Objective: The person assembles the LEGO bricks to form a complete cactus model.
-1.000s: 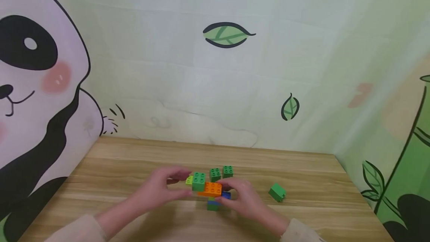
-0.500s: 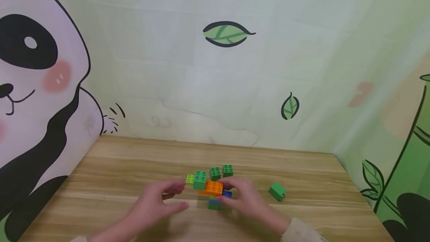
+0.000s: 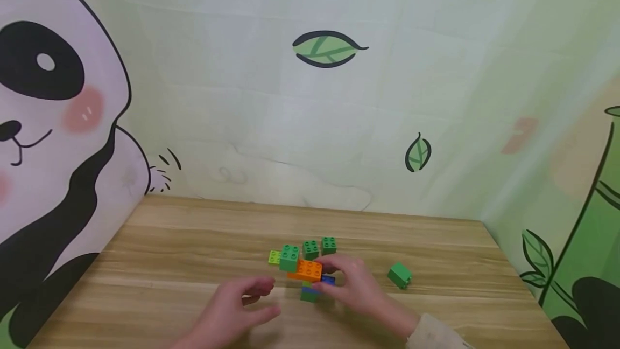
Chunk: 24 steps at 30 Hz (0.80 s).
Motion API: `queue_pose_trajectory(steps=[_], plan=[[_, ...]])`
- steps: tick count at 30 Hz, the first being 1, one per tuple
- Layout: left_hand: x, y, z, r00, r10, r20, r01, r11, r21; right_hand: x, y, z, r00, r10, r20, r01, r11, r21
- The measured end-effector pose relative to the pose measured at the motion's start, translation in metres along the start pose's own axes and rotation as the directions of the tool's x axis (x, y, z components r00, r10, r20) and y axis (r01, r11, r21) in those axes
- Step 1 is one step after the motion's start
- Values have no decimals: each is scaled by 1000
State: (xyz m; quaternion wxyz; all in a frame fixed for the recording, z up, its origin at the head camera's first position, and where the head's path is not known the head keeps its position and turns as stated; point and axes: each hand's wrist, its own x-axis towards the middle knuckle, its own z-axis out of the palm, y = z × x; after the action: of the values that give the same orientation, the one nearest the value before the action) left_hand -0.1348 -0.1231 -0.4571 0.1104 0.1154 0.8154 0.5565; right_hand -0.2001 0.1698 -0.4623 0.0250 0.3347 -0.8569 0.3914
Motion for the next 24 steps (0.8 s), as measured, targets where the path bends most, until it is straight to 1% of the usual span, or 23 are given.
queue_pose_trajectory(steps=[3, 6, 10, 17, 24], plan=[[0, -1, 5, 999, -42, 27, 43, 999, -30, -1, 0, 0, 1000, 5, -1, -5, 1000, -2], [0, -1, 9, 999, -50, 19, 51, 998, -38, -1, 0, 0, 1000, 4, -7, -4, 1000, -13], [0, -2, 13, 999, -33, -2, 33, 999, -33, -2, 1, 1, 1000, -4, -18, 3, 1000, -27], [3, -4, 17, 999, 4, -36, -4, 1000, 2, -3, 1, 3, 999, -26, -41, 24, 999, -44], [5, -3, 26, 998, 27, -50, -27, 1000, -11, -5, 1, 3, 998, -46, -51, 44, 998, -42]])
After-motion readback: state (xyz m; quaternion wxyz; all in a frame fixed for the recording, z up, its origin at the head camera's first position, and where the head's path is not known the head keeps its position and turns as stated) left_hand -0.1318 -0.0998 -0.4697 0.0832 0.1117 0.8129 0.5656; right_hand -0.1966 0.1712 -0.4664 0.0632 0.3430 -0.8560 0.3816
